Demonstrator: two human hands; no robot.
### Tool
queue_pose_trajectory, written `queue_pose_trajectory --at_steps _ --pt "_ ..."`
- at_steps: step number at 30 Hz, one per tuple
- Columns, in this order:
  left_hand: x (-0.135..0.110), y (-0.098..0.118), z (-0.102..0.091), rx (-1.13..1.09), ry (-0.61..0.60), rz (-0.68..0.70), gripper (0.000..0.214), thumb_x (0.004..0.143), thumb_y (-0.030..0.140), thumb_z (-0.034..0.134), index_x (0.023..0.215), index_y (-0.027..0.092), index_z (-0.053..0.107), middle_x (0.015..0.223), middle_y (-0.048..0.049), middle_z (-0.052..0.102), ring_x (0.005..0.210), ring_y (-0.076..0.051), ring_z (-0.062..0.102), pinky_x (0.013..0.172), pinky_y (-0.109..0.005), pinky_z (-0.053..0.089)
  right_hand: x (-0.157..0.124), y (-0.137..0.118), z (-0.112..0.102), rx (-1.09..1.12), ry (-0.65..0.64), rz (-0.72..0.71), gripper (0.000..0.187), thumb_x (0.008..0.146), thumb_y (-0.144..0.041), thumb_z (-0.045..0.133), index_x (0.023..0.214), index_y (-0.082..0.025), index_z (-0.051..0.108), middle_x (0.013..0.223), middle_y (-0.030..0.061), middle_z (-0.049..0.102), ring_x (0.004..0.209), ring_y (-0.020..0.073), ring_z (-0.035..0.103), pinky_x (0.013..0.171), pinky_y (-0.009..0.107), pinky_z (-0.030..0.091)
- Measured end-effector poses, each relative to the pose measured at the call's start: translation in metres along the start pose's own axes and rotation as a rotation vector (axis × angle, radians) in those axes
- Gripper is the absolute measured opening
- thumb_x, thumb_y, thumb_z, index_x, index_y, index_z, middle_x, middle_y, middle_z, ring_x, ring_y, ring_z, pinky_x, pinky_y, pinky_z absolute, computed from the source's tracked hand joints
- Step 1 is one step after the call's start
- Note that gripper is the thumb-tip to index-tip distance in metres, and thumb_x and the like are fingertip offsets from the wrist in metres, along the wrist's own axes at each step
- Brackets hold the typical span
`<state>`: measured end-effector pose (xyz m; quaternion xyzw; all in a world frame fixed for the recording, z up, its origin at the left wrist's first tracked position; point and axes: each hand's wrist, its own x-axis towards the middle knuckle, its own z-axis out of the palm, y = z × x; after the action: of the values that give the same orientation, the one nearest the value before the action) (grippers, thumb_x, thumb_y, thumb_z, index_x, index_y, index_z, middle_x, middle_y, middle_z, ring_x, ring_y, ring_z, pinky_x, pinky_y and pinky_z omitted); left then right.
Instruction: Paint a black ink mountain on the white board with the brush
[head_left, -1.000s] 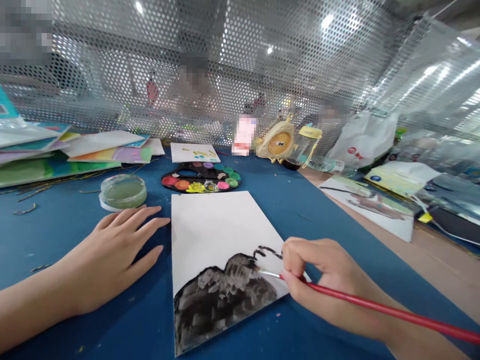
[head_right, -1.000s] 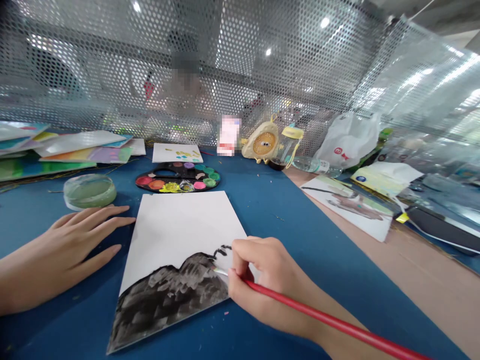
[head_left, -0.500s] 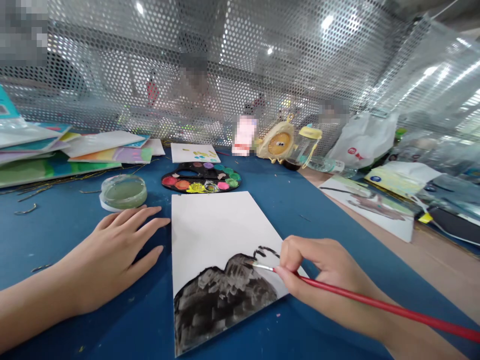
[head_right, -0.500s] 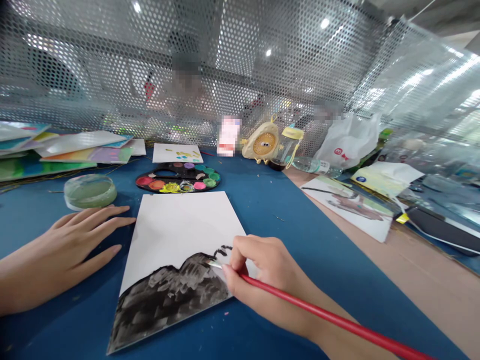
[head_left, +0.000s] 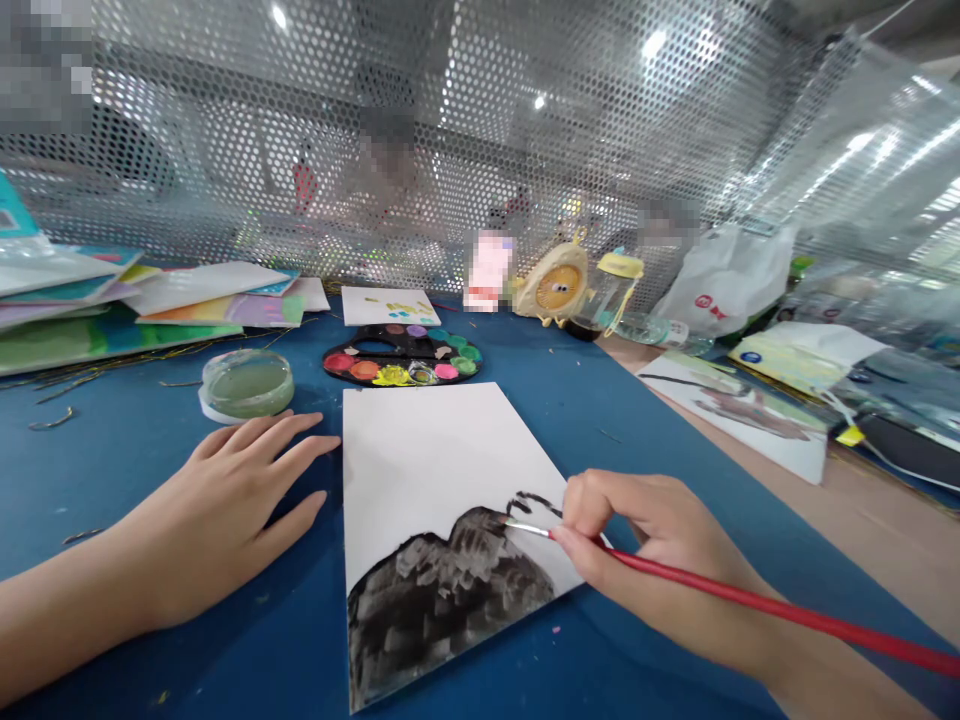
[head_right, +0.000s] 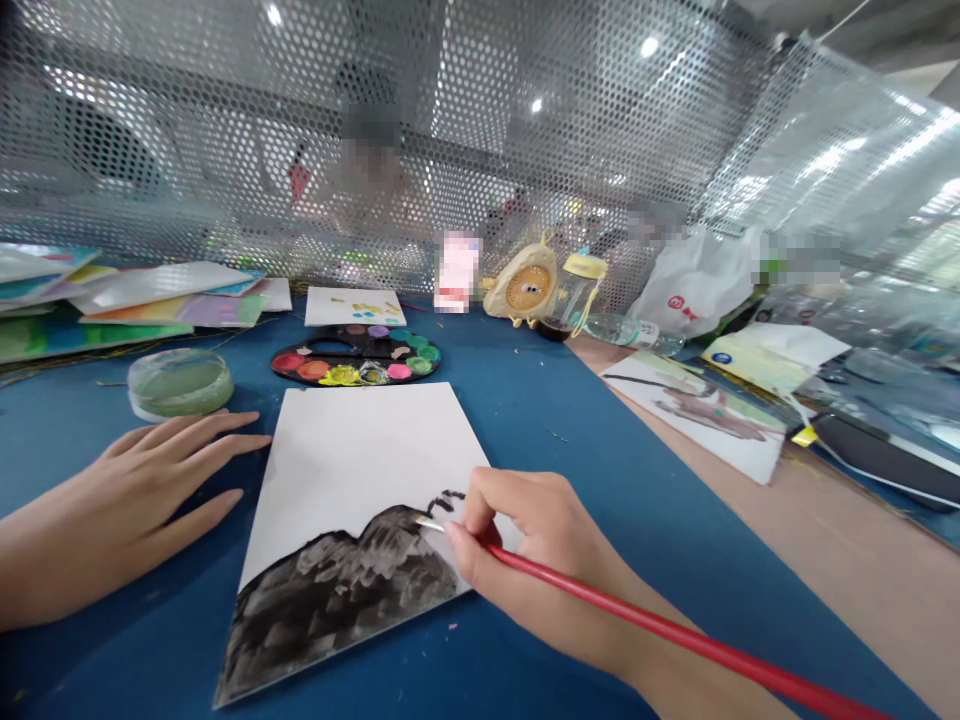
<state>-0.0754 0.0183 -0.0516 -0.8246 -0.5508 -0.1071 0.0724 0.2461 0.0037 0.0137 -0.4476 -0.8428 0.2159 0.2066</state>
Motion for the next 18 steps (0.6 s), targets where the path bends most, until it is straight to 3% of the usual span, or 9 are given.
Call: queue_pose_trajectory --at_steps 3,6,11,15,18 --pt "-0.0001 0.0003 -0.0003 -0.008 -0.008 -0.006 0.049 0.084 0.048 0.028 0.121 0.026 0.053 0.131 -0.0097 0.052 0.125 -0.033 0.043 0.097 -0.058 0.041 -0.0005 0.0007 0.0 -0.008 -0.032 -0.015 0.024 0.079 -0.011 0.05 0.06 -0.019 0.037 0.058 -0.0064 0.047 0.052 0.0062 0.042 0.05 0.018 0.031" --pt "-0.0007 0.0009 -0.0012 -0.003 -0.012 -0.005 0.051 0.084 0.048 0.027 0.121 0.025 0.054 0.132 -0.0104 0.052 0.125 -0.033 0.042 0.097 -0.058 0.041 -0.0015 0.0026 0.0001 -0.013 0.014 -0.02 0.028 0.075 -0.006 0.048 0.058 -0.019 0.031 0.053 -0.0075 0.04 0.049 0.0062 0.037 0.047 0.019 0.028" --pt "-0.0005 0.0016 -0.0021 0.006 -0.016 -0.014 0.052 0.084 0.049 0.026 0.121 0.026 0.054 0.132 -0.0105 0.052 0.124 -0.033 0.043 0.096 -0.058 0.041 -0.0019 0.0042 0.0007 -0.02 -0.004 0.004 0.023 0.08 -0.013 0.05 0.062 -0.02 0.039 0.06 -0.0062 0.049 0.053 0.0068 0.043 0.05 0.019 0.032" --pt "0.0002 0.0019 -0.0019 0.002 -0.018 -0.014 0.051 0.084 0.049 0.026 0.121 0.026 0.054 0.132 -0.0104 0.052 0.126 -0.032 0.042 0.098 -0.057 0.04 -0.001 0.0036 0.0001 -0.026 0.004 -0.009 0.027 0.073 -0.004 0.048 0.058 -0.019 0.031 0.054 -0.0069 0.04 0.05 0.0064 0.038 0.047 0.019 0.028" --pt "0.0005 0.0026 -0.0028 0.001 -0.01 -0.009 0.05 0.085 0.048 0.028 0.121 0.026 0.053 0.132 -0.0102 0.052 0.126 -0.032 0.042 0.098 -0.057 0.04 -0.0009 0.0032 -0.0004 -0.027 0.008 -0.002 0.024 0.077 -0.008 0.048 0.06 -0.02 0.034 0.056 -0.0057 0.043 0.051 0.0072 0.039 0.049 0.02 0.029"
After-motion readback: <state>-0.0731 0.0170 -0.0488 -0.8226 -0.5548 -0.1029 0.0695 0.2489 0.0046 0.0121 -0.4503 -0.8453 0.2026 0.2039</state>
